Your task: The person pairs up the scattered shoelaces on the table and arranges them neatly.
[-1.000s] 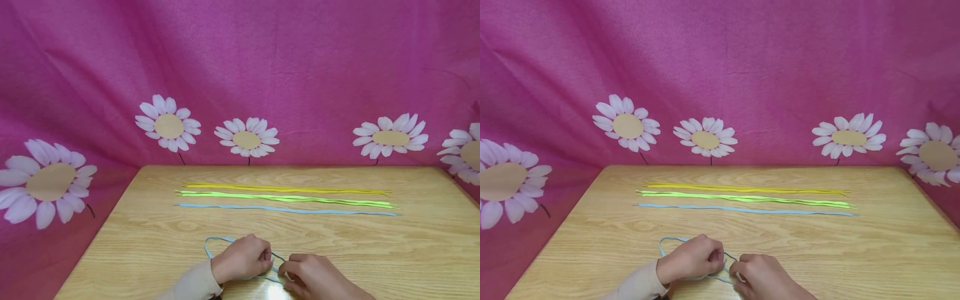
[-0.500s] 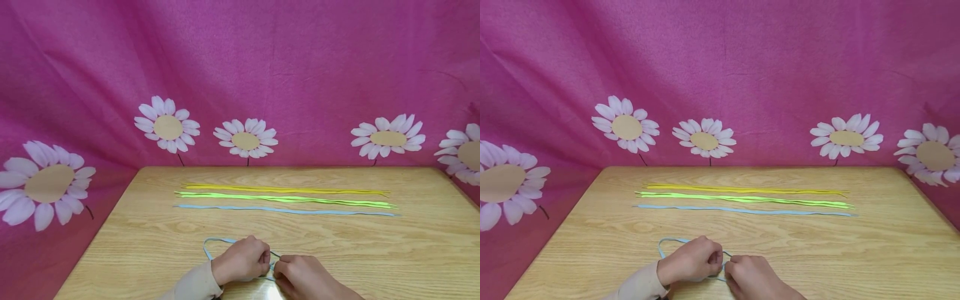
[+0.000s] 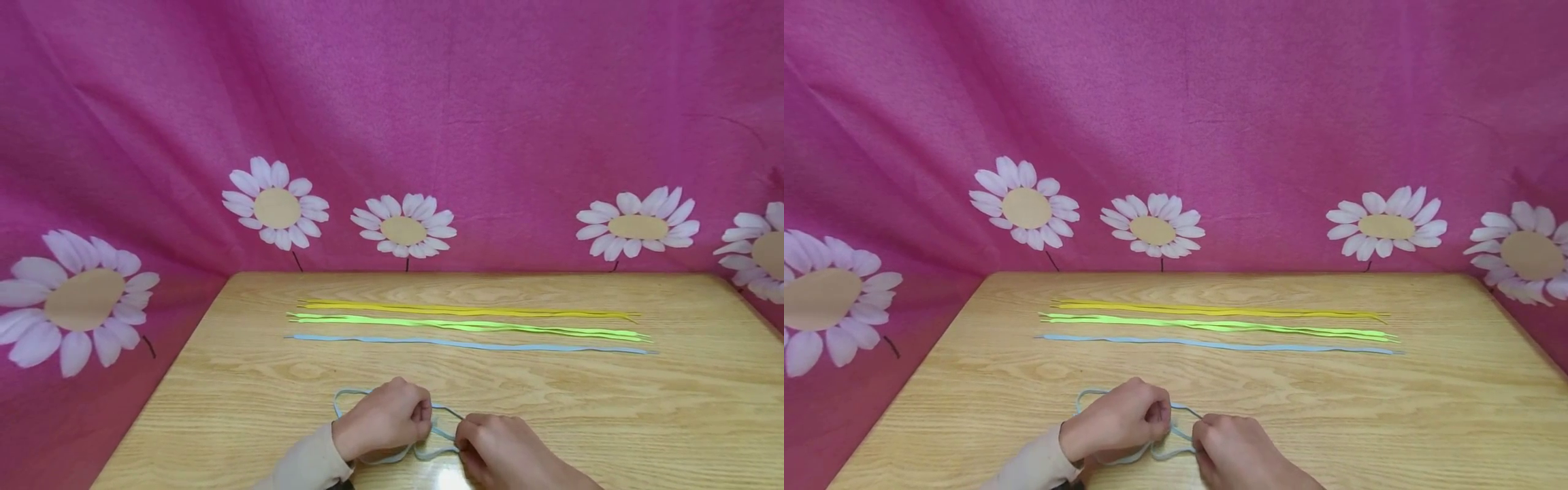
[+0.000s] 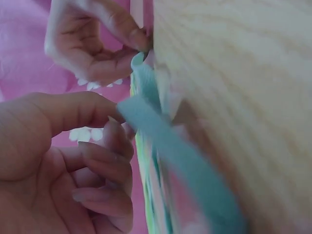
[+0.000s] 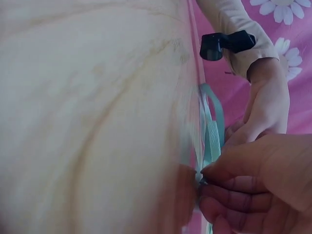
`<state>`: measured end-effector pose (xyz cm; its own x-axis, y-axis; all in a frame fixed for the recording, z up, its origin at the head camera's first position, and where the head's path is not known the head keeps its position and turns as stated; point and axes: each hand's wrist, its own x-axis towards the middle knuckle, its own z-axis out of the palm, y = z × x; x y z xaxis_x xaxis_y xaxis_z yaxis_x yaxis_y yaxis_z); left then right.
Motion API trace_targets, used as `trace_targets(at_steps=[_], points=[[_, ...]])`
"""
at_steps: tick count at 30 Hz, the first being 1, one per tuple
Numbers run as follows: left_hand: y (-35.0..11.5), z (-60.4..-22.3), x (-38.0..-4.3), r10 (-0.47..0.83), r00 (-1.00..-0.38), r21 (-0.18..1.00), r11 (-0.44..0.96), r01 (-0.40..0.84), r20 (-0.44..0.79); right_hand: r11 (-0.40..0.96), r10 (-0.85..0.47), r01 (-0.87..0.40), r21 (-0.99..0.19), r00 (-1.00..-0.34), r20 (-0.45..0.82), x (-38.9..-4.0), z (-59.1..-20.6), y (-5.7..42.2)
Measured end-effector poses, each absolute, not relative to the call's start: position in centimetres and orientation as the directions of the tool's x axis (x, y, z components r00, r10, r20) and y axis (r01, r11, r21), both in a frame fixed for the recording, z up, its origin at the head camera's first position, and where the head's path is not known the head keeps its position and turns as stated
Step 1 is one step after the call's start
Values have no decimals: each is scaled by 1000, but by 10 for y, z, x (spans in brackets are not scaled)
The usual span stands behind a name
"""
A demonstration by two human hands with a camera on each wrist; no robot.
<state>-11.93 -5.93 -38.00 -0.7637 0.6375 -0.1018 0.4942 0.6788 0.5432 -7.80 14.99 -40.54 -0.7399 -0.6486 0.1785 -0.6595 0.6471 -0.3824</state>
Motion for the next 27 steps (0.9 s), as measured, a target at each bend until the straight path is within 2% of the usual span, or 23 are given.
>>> trace_targets(at_steps=[5,12,19,27], points=[[-67,-371,-123,648,-759,544,662,515,-70,662,-623,-648,-378,-755,204,-79,-405,160],[-80,-360,-128,619,-785,555,664,501,-31,678,-602,-655,-334,-755,259,-82,-406,177],[-101,-351,-132,574,-819,606,659,445,-23,749,-521,-563,-349,-826,216,-85,-398,194],[-131,-339,-136,478,-878,638,671,379,20,801,-445,-536,-268,-831,334,-90,-391,225]])
